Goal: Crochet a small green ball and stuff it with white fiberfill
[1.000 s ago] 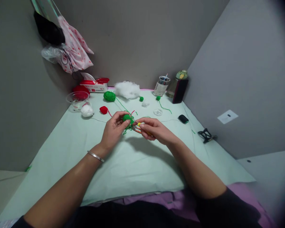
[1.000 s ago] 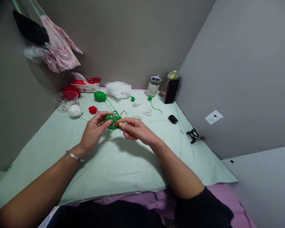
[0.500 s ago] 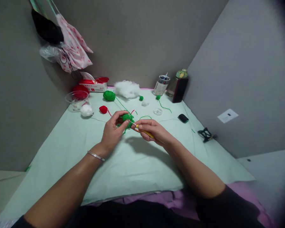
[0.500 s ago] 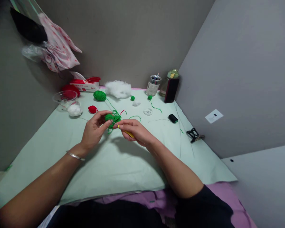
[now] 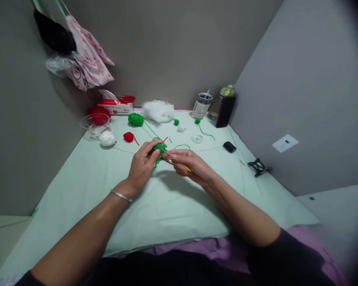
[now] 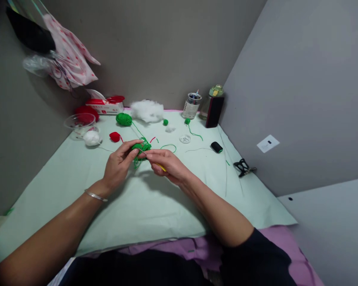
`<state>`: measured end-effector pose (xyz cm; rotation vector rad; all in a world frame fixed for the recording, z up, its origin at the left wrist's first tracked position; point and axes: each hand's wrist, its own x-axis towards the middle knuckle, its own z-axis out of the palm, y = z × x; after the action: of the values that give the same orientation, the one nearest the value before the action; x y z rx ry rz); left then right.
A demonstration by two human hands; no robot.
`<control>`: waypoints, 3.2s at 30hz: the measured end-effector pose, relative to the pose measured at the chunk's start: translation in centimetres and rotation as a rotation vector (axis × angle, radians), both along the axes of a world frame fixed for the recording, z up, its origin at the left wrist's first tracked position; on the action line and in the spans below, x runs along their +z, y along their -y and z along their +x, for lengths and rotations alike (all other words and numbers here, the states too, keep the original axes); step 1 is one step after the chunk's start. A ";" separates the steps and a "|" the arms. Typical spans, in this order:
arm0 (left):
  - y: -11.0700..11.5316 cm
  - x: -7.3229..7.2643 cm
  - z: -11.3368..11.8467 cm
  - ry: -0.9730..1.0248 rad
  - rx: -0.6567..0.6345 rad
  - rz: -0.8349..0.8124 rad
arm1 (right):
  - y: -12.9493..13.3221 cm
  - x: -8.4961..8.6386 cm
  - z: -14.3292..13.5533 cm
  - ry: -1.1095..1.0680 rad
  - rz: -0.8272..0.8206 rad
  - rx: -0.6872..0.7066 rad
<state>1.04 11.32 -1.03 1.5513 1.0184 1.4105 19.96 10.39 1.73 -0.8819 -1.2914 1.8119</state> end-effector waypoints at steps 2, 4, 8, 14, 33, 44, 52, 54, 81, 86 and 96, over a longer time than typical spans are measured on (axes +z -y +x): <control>-0.1 0.1 0.0 0.018 -0.021 -0.033 | 0.6 -0.1 -0.4 0.100 0.134 -0.061; -0.2 0.1 0.0 0.039 -0.047 -0.065 | 1.2 -0.2 -0.8 0.219 0.282 -0.119; -0.6 0.2 -0.1 0.079 -0.077 -0.100 | 2.2 -0.7 -1.3 0.461 0.551 -0.184; -0.4 0.4 0.1 0.087 -0.065 -0.100 | 1.9 -0.5 -1.2 0.408 0.521 -0.154; -1.2 1.2 -1.1 0.494 -0.132 -0.416 | -0.2 1.3 1.4 -0.210 0.018 -0.179; 0.2 1.5 0.1 0.575 -0.332 -0.573 | -1.0 1.4 2.2 -0.162 0.254 -0.689; 1.4 1.3 1.2 0.560 -0.411 -0.651 | -1.2 0.8 1.9 -0.299 0.317 -0.774; 1.6 1.1 1.5 0.559 -0.435 -0.667 | -1.1 0.7 1.6 -0.298 0.298 -0.763; 1.6 0.8 1.5 0.504 -0.461 -0.559 | -0.7 -0.1 0.3 -0.134 0.333 -0.754; 1.3 0.9 1.3 0.496 -0.437 -0.547 | -0.7 0.0 0.8 -0.162 0.404 -0.729; 1.8 1.4 1.4 0.542 -0.451 -0.601 | 0.4 -0.1 0.8 0.264 0.716 -0.418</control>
<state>2.45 9.53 0.39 0.8176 0.6193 0.9926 20.73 10.01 1.63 -0.8983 -1.6171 0.8290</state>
